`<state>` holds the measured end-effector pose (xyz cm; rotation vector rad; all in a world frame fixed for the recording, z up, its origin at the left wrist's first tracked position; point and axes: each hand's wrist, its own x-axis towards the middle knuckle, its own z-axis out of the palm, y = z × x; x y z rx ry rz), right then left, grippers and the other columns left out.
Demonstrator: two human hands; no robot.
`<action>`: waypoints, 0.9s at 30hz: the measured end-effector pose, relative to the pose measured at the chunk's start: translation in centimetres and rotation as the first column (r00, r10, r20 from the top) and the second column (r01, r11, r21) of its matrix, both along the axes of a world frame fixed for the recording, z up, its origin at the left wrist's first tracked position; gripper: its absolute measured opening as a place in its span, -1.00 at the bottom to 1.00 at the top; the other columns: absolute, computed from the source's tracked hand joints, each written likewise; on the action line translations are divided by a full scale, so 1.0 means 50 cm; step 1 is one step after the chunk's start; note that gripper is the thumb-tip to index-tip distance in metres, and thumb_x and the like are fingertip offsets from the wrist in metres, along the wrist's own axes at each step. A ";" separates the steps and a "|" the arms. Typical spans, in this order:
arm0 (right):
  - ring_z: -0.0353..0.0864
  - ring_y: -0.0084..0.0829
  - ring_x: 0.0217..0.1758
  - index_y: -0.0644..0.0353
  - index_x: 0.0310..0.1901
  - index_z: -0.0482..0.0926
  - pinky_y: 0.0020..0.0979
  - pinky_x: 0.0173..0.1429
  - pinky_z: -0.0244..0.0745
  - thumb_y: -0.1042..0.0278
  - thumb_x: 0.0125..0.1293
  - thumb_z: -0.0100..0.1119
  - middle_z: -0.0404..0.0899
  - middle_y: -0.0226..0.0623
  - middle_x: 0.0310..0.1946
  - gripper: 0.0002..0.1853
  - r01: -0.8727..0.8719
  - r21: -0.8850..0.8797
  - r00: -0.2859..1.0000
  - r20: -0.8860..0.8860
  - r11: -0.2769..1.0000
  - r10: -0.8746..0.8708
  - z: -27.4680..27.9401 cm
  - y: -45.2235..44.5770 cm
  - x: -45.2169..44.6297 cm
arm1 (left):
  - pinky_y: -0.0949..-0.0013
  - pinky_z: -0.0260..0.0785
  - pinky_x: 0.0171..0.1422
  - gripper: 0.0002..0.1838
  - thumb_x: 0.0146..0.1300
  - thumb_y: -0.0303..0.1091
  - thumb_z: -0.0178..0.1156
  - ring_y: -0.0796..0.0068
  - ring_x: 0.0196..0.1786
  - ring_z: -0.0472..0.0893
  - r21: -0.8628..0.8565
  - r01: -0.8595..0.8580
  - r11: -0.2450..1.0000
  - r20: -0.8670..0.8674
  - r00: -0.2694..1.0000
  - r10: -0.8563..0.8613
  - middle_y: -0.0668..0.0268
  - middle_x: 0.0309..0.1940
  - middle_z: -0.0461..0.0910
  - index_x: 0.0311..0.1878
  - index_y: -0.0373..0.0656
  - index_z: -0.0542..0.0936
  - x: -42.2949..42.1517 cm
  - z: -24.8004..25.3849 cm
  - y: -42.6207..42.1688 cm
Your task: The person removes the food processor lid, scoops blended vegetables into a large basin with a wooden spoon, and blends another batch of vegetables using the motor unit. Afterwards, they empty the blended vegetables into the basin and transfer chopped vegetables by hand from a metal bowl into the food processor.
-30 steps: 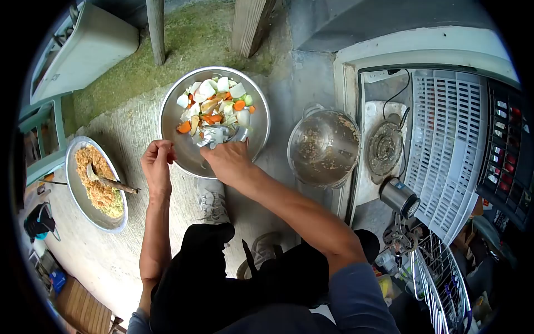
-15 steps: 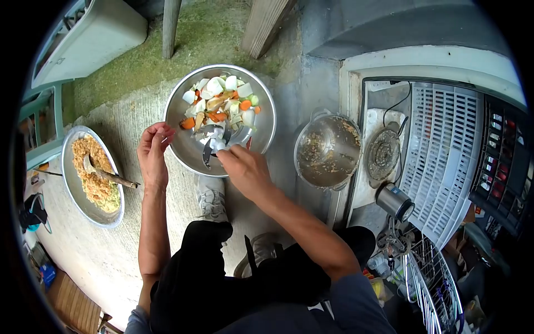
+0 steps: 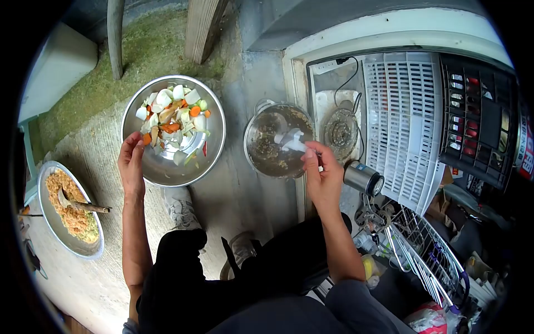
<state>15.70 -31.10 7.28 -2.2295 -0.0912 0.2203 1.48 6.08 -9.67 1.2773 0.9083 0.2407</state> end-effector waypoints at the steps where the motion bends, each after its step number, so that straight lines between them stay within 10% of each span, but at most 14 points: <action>1: 0.61 -0.62 -0.34 0.30 0.09 0.65 -0.55 -0.22 0.51 0.40 0.54 0.19 0.69 -0.30 -0.34 -0.78 -0.029 -0.058 1.000 0.002 0.998 0.030 -0.019 -0.005 0.004 | 0.37 0.34 0.44 -0.58 0.52 -0.37 0.19 0.45 0.28 0.55 0.006 0.005 1.000 -0.017 1.000 -0.005 0.18 0.21 0.60 0.34 -0.39 0.49 0.001 -0.004 -0.002; 8: 0.73 -0.04 -0.28 0.28 0.04 0.68 -0.19 -0.15 0.59 0.39 0.50 0.19 0.73 0.01 -0.25 -0.79 -0.149 -0.390 0.982 0.047 0.908 0.181 -0.097 0.008 0.023 | 0.33 0.33 0.48 -0.49 0.49 -0.40 0.21 0.36 0.34 0.55 0.012 0.066 0.998 -0.085 0.994 -0.064 0.08 0.26 0.58 0.41 -0.42 0.43 -0.004 -0.016 -0.014; 17: 0.74 0.06 -0.15 0.26 -0.03 0.68 -0.08 -0.11 0.62 0.39 0.46 0.25 0.74 0.04 -0.18 -0.83 -0.227 -0.496 0.939 0.118 0.839 0.323 -0.098 0.030 0.030 | 0.29 0.21 0.58 -0.42 0.47 -0.33 0.22 0.29 0.45 0.46 -0.025 0.054 0.998 -0.091 0.994 -0.056 0.03 0.37 0.52 0.46 -0.41 0.40 -0.011 -0.017 -0.010; 27: 0.71 0.05 -0.46 0.16 -0.11 0.72 -0.06 -0.38 0.56 0.16 0.40 0.37 0.69 -0.04 -0.51 -0.76 -0.232 -0.643 0.870 0.198 0.730 0.451 -0.126 0.037 0.048 | 0.40 0.36 0.36 -0.33 0.42 -0.37 0.25 0.40 0.23 0.53 0.000 0.023 1.000 -0.101 0.995 -0.023 0.07 0.30 0.53 0.51 -0.44 0.30 -0.003 -0.046 -0.035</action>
